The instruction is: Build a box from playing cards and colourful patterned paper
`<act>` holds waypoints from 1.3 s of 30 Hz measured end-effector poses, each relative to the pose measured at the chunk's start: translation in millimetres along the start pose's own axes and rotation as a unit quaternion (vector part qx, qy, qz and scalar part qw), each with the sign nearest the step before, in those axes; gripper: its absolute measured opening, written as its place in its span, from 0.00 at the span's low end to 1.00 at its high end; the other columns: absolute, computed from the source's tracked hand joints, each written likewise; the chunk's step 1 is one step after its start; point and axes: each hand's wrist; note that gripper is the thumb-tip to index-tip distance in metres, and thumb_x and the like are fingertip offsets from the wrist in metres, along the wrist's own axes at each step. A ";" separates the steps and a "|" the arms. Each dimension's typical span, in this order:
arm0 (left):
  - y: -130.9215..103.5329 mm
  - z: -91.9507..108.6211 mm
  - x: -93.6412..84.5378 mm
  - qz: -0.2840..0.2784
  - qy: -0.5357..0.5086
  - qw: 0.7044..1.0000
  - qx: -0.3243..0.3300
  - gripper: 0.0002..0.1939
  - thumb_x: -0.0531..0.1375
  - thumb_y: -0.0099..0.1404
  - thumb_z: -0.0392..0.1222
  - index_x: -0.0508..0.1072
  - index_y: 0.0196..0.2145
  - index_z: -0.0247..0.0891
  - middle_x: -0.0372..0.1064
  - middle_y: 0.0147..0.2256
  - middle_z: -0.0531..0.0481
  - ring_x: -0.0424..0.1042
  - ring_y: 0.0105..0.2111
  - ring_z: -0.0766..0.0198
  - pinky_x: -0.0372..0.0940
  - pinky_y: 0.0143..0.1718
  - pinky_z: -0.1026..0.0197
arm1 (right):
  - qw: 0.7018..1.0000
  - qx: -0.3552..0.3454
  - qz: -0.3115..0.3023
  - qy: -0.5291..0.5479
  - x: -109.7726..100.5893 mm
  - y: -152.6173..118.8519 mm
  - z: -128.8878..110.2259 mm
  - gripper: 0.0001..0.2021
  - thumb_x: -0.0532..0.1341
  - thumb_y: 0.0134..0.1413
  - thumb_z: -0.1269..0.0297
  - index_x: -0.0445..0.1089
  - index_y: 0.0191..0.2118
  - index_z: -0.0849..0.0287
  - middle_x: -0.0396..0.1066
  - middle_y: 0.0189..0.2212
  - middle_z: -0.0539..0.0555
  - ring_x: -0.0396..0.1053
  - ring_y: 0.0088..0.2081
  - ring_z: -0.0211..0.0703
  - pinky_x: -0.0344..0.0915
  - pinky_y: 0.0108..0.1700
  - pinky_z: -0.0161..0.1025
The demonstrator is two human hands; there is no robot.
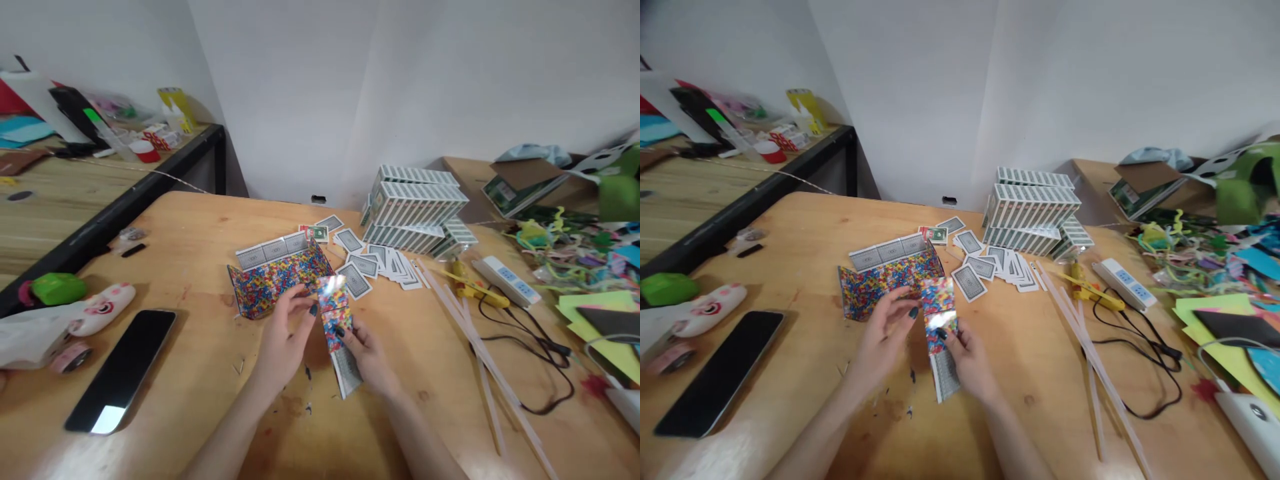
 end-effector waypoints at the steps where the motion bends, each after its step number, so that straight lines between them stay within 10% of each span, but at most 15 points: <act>1: 0.2 4.4 -9.7 0.009 0.065 0.997 0.034 0.19 0.55 0.61 0.42 0.63 0.50 0.40 0.70 0.43 0.46 0.69 0.45 0.59 0.61 0.49 0.55 | 1.000 -0.006 0.024 -0.003 -2.0 1.1 0.7 0.14 0.60 0.49 0.51 0.69 0.34 0.56 0.70 0.29 0.50 0.65 0.33 0.39 0.61 0.35 0.33; 7: 53.4 18.1 -77.9 0.089 0.393 0.904 0.146 0.12 0.53 0.60 0.40 0.70 0.41 0.38 0.70 0.43 0.47 0.67 0.46 0.58 0.59 0.50 0.56 | 0.993 -0.039 0.102 -0.048 -8.1 4.8 -2.0 0.16 0.58 0.50 0.49 0.68 0.36 0.57 0.70 0.31 0.51 0.65 0.34 0.42 0.62 0.38 0.36; 14: 137.3 4.2 -98.3 -0.089 0.637 0.766 0.012 0.23 0.56 0.57 0.44 0.65 0.50 0.34 0.70 0.44 0.38 0.69 0.44 0.50 0.62 0.43 0.55 | 0.995 -0.024 0.090 0.018 -3.6 5.4 -2.6 0.15 0.60 0.48 0.51 0.66 0.37 0.56 0.71 0.30 0.48 0.66 0.29 0.39 0.63 0.32 0.34; 19: 123.2 10.9 -93.9 -0.145 0.637 0.757 -0.015 0.16 0.56 0.54 0.42 0.71 0.41 0.39 0.74 0.36 0.41 0.73 0.36 0.49 0.64 0.33 0.57 | 0.990 -0.023 0.116 0.079 -8.8 6.6 -4.2 0.16 0.64 0.43 0.58 0.68 0.39 0.56 0.73 0.32 0.49 0.69 0.33 0.43 0.65 0.37 0.37; 29: 19.9 41.3 -60.0 -0.165 0.655 0.736 -0.035 0.33 0.50 0.63 0.47 0.47 0.61 0.28 0.73 0.30 0.36 0.73 0.28 0.48 0.63 0.25 0.55 | 0.989 0.036 0.112 0.089 -12.1 11.5 -7.6 0.20 0.64 0.42 0.55 0.61 0.42 0.54 0.74 0.29 0.49 0.72 0.28 0.44 0.66 0.28 0.37; 33: 20.9 54.3 -54.9 -0.140 0.667 0.730 0.043 0.26 0.48 0.65 0.45 0.54 0.59 0.34 0.73 0.31 0.40 0.73 0.31 0.49 0.64 0.29 0.54 | 0.991 0.037 0.125 0.042 -18.9 12.2 -7.8 0.19 0.63 0.44 0.53 0.60 0.40 0.54 0.73 0.28 0.48 0.72 0.27 0.43 0.66 0.27 0.36; 39: 47.6 25.7 -21.0 -0.313 0.502 0.797 0.122 0.27 0.53 0.61 0.45 0.59 0.56 0.31 0.56 0.57 0.37 0.60 0.55 0.52 0.58 0.52 0.55 | 0.978 0.026 0.203 0.031 -33.3 15.9 -13.2 0.16 0.63 0.41 0.55 0.61 0.37 0.53 0.72 0.23 0.46 0.70 0.23 0.42 0.66 0.26 0.38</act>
Point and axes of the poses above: each hand's wrist, its own y-axis towards the middle knuckle, its own x-axis out of the palm, z = x × y
